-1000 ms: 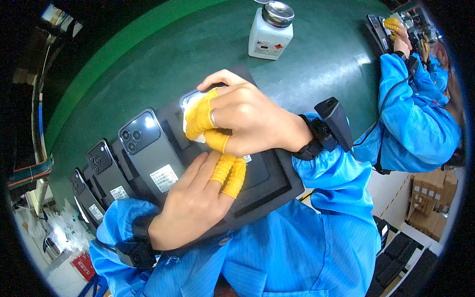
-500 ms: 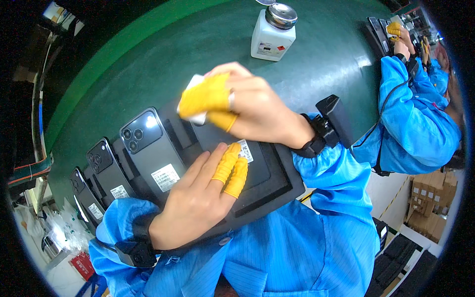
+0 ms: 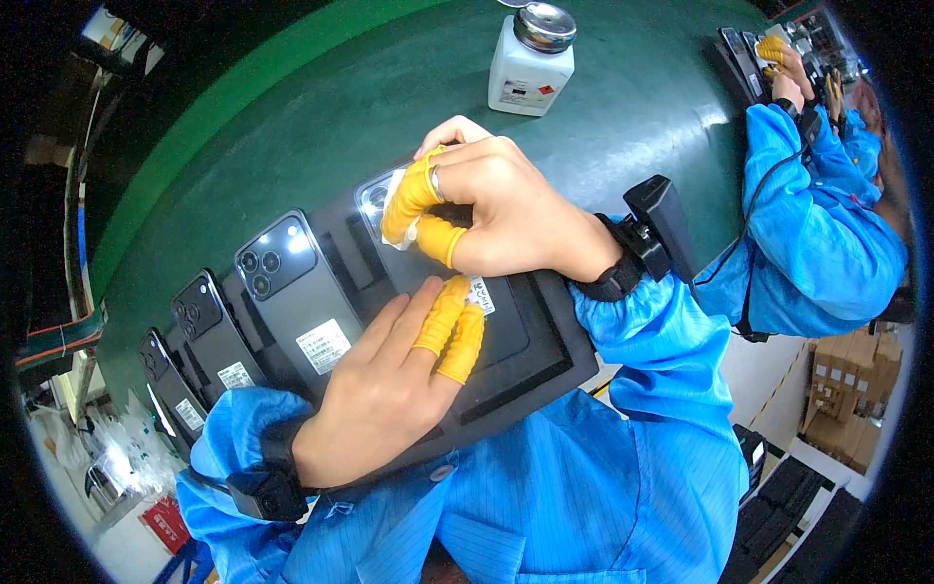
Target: Cleaning and inspecting the back surfaces of smartphones on a production line.
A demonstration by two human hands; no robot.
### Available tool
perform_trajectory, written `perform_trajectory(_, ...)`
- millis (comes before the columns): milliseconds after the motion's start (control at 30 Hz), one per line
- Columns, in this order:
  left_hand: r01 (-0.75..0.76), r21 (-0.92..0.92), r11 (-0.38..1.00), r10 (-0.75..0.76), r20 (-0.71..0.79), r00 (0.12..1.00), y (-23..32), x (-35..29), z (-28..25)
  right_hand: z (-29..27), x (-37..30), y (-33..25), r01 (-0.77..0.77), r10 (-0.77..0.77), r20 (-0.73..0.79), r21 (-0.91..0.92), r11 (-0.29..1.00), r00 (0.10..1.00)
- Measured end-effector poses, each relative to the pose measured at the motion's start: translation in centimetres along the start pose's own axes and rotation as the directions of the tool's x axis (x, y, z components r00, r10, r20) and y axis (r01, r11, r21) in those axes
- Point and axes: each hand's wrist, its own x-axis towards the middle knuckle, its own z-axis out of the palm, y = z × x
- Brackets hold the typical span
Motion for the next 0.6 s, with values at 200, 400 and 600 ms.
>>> perform_trajectory(200, -0.002, -0.017, 1.000, 0.002, -0.002, 1.000, -0.1, 0.0, -0.1, -1.0, -0.3, 0.0, -0.026, 0.026, 0.039, 0.004, 1.000, 0.999)
perform_trajectory(400, -0.005, -0.002, 1.000, 0.005, -0.011, 1.000, -0.1, -0.1, 0.0, -1.1, -0.2, 0.5, 0.018, -0.028, -0.136, -0.073, 0.997, 0.990)
perform_trajectory(600, -0.006, -0.011, 1.000, 0.006, 0.013, 1.000, -0.1, -0.1, -0.2, 0.5, -0.2, -0.3, -0.015, 0.015, 0.018, -0.010, 1.000, 1.000)
